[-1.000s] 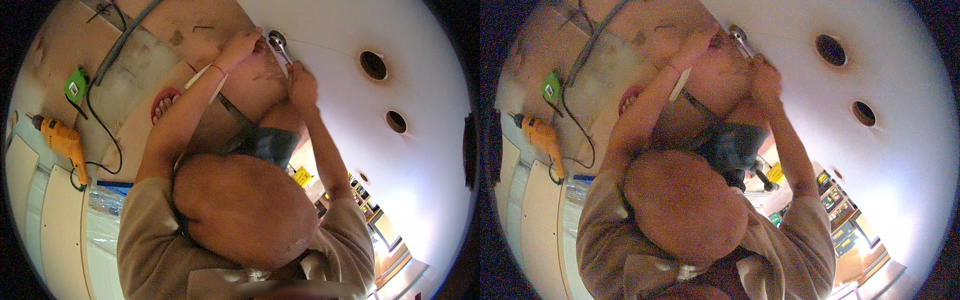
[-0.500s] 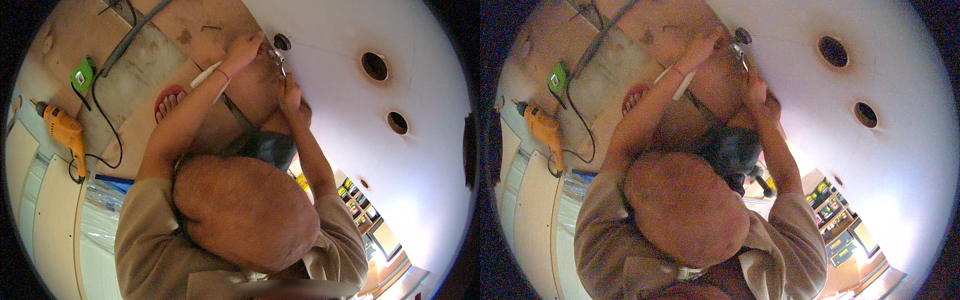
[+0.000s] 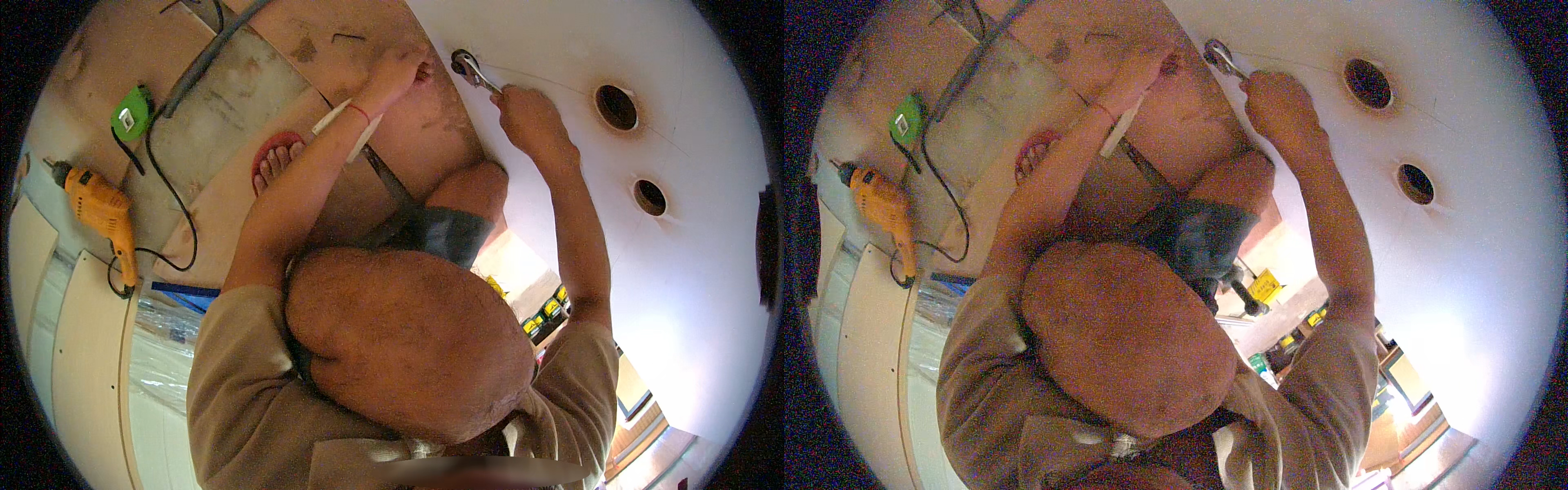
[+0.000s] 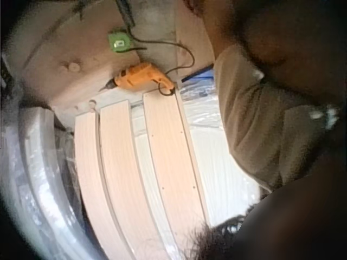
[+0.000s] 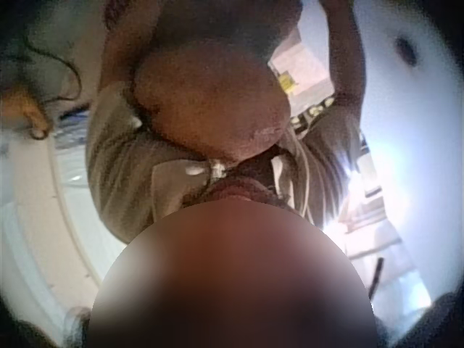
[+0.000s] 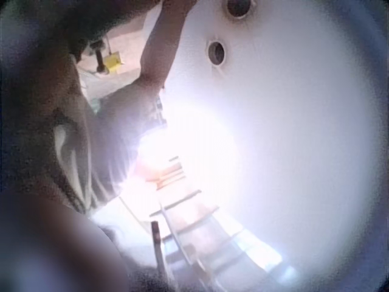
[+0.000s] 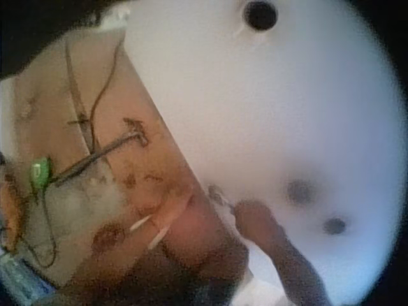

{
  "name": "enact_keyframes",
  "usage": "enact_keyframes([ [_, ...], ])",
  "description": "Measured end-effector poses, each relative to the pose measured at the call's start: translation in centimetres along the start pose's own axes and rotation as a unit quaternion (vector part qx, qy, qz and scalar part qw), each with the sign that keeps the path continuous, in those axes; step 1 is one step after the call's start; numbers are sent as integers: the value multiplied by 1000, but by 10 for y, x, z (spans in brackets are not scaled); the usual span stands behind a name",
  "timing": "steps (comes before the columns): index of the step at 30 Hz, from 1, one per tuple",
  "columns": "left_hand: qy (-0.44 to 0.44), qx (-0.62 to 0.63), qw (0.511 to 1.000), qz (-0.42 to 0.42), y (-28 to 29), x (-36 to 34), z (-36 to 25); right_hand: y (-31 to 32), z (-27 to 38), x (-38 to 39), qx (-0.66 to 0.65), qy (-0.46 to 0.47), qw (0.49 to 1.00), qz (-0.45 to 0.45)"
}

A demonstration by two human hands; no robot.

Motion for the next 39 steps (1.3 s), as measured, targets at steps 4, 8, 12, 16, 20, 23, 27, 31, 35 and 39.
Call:
enact_keyframes([
  [4,3,38,999,35,-1,-5,8,-21,-1,-7,-14,-22,1000,2],
  [8,-23,0,1000,-5,3,-9,10,-84,-6,14,-82,-181,980,-35],
  [12,23,36,999,14,-8,-13,7,-149,-12,2,-220,-209,907,-293],
  [16,37,-6,999,26,-19,-5,-9,-202,0,-31,-174,-238,881,-369],
  [20,27,27,999,8,-9,12,-18,-202,6,-29,-227,-203,873,-381],
  [23,18,49,999,-14,6,17,-13,-166,9,5,-254,-119,895,-347],
  [27,25,66,997,-12,16,13,-2,-108,18,38,-236,-138,941,-200],
  [31,12,57,998,-16,14,12,-1,-43,19,35,-96,-125,982,-101],
  [35,31,100,994,-18,14,17,-2,-7,10,8,-14,-67,997,-29],
  [39,28,114,993,-11,19,23,-3,3,4,-17,41,-26,998,47],
])
Point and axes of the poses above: each hand's wrist, its own x-axis away from the middle knuckle, its own y-axis out of the back of the hand, z = x × y, the point moved 5 cm from there along -x, towards the middle knuckle, and after that the axes turned 14 degrees about y, right-handed, at the moved point
